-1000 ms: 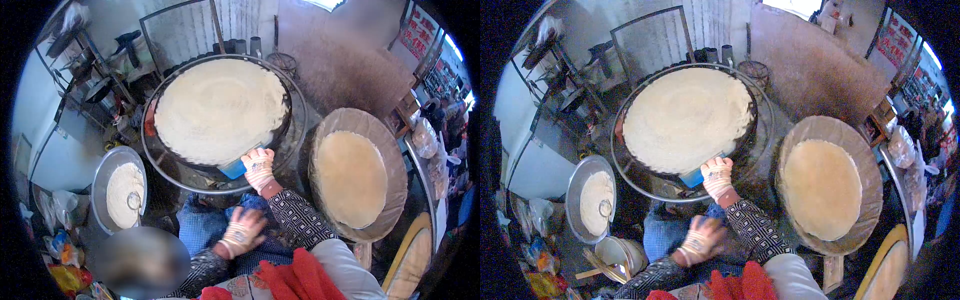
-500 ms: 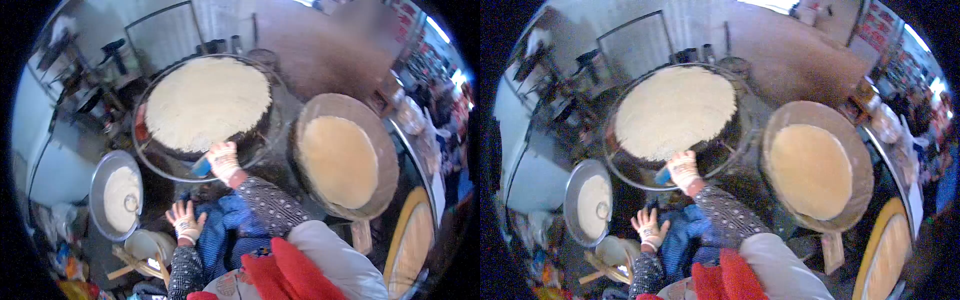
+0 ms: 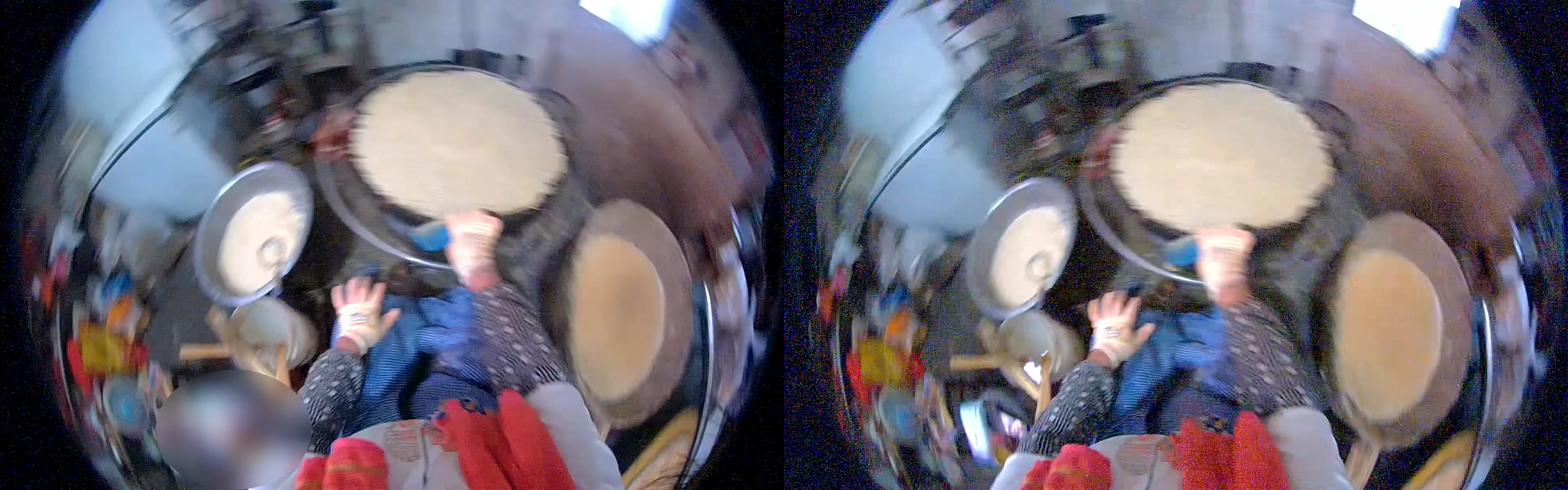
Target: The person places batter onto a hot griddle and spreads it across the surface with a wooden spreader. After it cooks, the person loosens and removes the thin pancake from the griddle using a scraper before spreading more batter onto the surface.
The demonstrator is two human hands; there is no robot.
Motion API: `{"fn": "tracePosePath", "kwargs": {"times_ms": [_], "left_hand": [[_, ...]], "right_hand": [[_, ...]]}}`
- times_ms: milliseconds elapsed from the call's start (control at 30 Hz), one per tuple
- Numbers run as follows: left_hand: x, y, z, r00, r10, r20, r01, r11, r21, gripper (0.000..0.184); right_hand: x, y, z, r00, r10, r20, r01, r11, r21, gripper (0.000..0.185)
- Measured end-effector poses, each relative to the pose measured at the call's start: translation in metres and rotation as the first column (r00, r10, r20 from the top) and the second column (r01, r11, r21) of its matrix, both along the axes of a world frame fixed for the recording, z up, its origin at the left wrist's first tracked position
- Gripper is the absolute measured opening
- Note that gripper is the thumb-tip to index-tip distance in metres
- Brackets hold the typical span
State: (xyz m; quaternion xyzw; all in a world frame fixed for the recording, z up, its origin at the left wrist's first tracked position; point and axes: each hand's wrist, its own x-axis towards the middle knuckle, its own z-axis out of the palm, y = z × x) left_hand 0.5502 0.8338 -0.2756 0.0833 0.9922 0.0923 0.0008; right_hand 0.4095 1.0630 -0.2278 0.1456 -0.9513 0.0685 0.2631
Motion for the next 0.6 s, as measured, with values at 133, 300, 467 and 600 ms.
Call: {"fn": "tracePosePath", "kwargs": {"times_ms": [133, 300, 467, 600], "left_hand": [[0.002, -0.008, -0.020, 0.999, 0.039, -0.010, -0.040, 0.998, -0.038, 0.072], [0.005, -0.014, -0.036, 0.998, 0.056, 0.020, -0.055, 0.998, -0.029, 0.070], [0.007, -0.013, -0.039, 0.999, 0.049, -0.015, -0.048, 0.999, 0.015, 0.068], [0.004, -0.013, -0.041, 0.998, 0.046, -0.045, -0.044, 0.998, 0.039, 0.067]], "right_hand": [[-0.007, 0.006, -0.035, 0.988, -0.127, 0.083, 0.117, 0.986, 0.116, 0.012], [-0.012, 0.012, -0.054, 0.996, -0.012, -0.086, 0.015, 0.999, 0.028, 0.008], [-0.013, 0.014, -0.053, 0.996, -0.022, -0.084, 0.023, 1.000, 0.016, 0.011], [-0.022, 0.021, -0.057, 0.997, -0.051, -0.050, 0.054, 0.996, 0.073, 0.020]]}}
